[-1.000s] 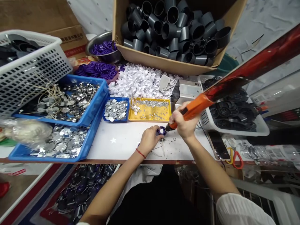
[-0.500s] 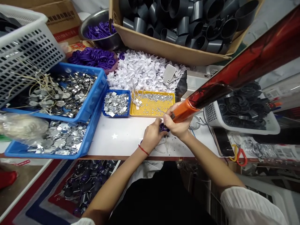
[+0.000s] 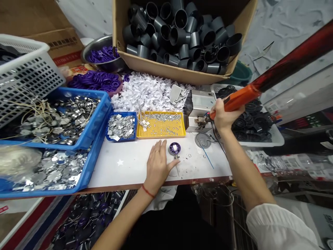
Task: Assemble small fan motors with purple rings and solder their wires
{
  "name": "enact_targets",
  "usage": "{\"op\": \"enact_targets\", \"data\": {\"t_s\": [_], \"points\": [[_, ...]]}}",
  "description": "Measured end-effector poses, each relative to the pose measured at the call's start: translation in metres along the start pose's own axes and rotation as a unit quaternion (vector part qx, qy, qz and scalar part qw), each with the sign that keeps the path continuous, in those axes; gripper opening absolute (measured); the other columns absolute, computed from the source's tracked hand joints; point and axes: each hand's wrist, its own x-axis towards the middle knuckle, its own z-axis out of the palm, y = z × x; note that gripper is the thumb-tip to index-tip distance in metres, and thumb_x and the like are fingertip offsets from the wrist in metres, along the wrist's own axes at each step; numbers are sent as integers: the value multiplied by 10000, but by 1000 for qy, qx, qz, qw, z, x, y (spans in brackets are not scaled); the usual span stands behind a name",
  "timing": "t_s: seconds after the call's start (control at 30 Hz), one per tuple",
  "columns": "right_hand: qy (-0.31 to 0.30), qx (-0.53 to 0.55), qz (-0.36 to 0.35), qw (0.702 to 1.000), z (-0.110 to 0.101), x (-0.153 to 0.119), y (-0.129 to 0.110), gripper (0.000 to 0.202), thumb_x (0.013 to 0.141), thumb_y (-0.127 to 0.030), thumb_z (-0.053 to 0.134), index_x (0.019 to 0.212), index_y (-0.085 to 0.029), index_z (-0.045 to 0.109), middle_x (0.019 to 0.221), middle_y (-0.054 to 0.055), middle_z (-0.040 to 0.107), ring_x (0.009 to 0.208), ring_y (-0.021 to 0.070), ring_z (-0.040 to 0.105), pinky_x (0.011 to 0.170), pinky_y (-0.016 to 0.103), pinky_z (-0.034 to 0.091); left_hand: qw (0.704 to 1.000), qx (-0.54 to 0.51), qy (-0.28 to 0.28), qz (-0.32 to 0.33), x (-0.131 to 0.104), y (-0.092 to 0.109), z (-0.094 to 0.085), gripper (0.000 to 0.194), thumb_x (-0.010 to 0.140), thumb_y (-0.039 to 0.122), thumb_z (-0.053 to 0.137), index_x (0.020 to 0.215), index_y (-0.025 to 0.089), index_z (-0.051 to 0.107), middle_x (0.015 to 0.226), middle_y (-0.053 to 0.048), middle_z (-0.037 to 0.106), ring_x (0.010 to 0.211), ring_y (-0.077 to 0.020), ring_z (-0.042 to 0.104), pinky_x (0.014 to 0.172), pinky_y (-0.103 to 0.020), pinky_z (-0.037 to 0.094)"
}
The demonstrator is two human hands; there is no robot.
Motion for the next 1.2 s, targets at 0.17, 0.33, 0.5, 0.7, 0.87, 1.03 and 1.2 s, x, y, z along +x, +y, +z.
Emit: {"op": "enact_targets", "data": {"t_s": [0.17,0.33,0.5,0.7,0.87,1.03,1.2], "points": [[13,16,6,1000,-4,-3,4,395,674,-476,752,739,-253,432,522,-80,489,353,133,501,373,305,451,996,42,-2,-79,-51,-27,-11,527,842,509,624,1242,177,535,1100,-155,652,999,-324,654,740,-439,592],[-79,150,83,982,20,-59,-58,288,779,-405,676,776,-258,428,485,-106,475,337,104,483,362,255,440,991,-110,48,-54,-41,-37,15,534,811,406,711,1242,187,486,1114,-99,684,1001,-227,691,867,-360,587],[-182,168,123,961,51,-107,-86,247,753,-335,693,715,-237,469,527,-76,497,420,100,524,419,264,473,981,-175,56,-56,-23,-36,27,445,752,350,778,1107,187,566,1132,-86,708,1025,-216,699,922,-364,577],[-194,153,121,961,58,-118,-80,248,747,-324,692,724,-234,463,536,-74,491,459,109,532,450,276,481,978,-191,57,-67,-28,-34,28,389,764,307,771,1102,188,620,1174,-97,700,1108,-243,666,1016,-432,526],[-215,132,95,963,60,-126,-83,249,722,-282,699,776,-249,458,558,-74,523,456,116,531,445,280,470,977,-193,66,-65,-29,-33,30,376,770,301,764,1100,190,622,1141,-91,709,1085,-231,672,983,-398,542],[-246,129,42,960,60,-131,-86,255,673,-244,715,759,-269,477,561,-75,539,442,127,517,444,298,469,976,-184,60,-94,-32,-32,31,362,825,301,699,1151,182,597,1055,-84,723,993,-234,698,875,-362,576],[-282,138,18,949,64,-139,-89,199,671,-199,693,707,-265,508,553,-63,547,434,128,514,423,295,465,979,-173,75,-80,-36,-34,35,312,870,342,638,1131,173,603,1048,-89,719,984,-226,701,861,-335,578]]}}
